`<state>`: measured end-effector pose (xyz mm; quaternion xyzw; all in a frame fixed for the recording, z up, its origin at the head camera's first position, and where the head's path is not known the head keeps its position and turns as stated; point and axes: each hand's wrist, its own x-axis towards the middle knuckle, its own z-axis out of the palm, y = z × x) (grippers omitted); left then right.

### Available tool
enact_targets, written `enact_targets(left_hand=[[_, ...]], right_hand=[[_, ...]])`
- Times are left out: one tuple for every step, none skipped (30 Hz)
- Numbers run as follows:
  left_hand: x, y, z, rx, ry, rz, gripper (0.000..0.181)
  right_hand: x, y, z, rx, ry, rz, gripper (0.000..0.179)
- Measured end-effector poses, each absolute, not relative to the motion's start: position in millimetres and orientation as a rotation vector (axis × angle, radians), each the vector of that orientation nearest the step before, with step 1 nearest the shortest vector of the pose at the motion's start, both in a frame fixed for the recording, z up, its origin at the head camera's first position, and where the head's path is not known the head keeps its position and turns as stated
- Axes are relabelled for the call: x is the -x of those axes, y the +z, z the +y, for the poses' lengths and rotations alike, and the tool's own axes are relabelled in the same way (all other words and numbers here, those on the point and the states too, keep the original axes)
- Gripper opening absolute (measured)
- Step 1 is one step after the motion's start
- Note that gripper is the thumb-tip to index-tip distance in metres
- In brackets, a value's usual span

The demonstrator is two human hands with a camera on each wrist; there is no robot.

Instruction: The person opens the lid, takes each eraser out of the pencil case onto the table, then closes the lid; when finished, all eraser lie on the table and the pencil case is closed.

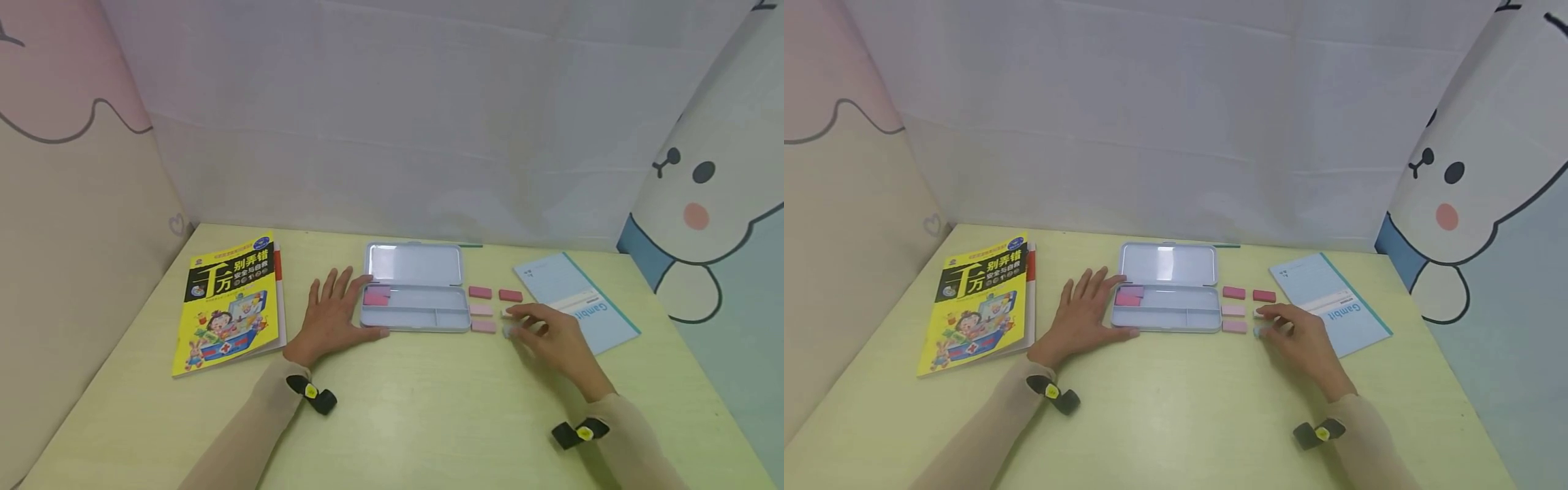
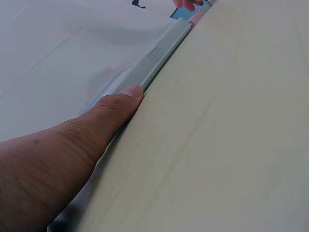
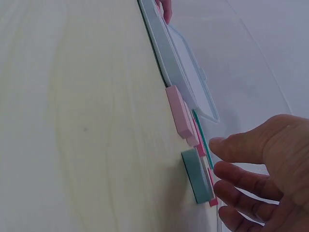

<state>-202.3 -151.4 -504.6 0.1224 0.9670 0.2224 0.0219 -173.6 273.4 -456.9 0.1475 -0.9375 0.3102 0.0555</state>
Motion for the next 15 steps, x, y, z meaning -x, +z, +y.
enact_targets(left_hand=[[202.3,-504.5,-151.5,-0.38,0.691,2.996,0.11],[202.2,-504.1,-151.5,-0.379,0.692,2.995,0.11],[202.0,-503.7,-151.4,-0.379,0.696,2.993,0.11],[201.9,-503.4,-151.3,-0.38,0.699,2.993,0.11],[201.7,-503.2,-151.2,-0.38,0.701,2.992,0.11],[201.6,-503.2,-151.0,-0.379,0.698,2.992,0.11],[201.6,-503.4,-151.0,-0.38,0.696,2.993,0.11],[201.6,-503.6,-151.0,-0.38,0.693,2.994,0.11],[201.6,-503.9,-151.0,-0.381,0.691,2.996,0.11],[201.6,-504.1,-151.1,-0.382,0.691,2.997,0.11],[201.5,-504.1,-151.1,-0.382,0.689,2.997,0.111],[201.4,-503.9,-151.2,-0.381,0.688,2.997,0.111],[201.2,-503.6,-151.1,-0.381,0.69,2.997,0.111],[200.9,-503.2,-151.1,-0.381,0.689,2.996,0.111],[200.8,-502.8,-150.9,-0.381,0.689,2.996,0.111]], right_hand=[[175.1,-455.8,269.9,-0.445,0.948,-2.852,0.029],[176.6,-454.6,266.5,-0.446,0.962,-2.853,0.03],[178.0,-453.9,262.8,-0.445,0.974,-2.849,0.03],[179.5,-453.4,259.1,-0.448,0.985,-2.842,0.031],[181.2,-453.3,255.3,-0.459,0.994,-2.832,0.031],[183.1,-453.4,251.5,-0.468,1.003,-2.825,0.032],[184.8,-453.5,247.7,-0.48,1.019,-2.818,0.033],[186.1,-453.1,243.6,-0.496,1.04,-2.807,0.033],[187.8,-453.4,239.4,-0.509,1.055,-2.799,0.034],[189.5,-453.3,235.3,-0.524,1.069,-2.794,0.035],[191.1,-452.9,231.2,-0.537,1.083,-2.789,0.034],[192.6,-452.4,227.1,-0.545,1.095,-2.785,0.034],[194.3,-452.1,222.9,-0.548,1.108,-2.783,0.034],[196.0,-452.0,218.9,-0.553,1.115,-2.774,0.034],[197.9,-452.1,214.9,-0.559,1.123,-2.763,0.034]])
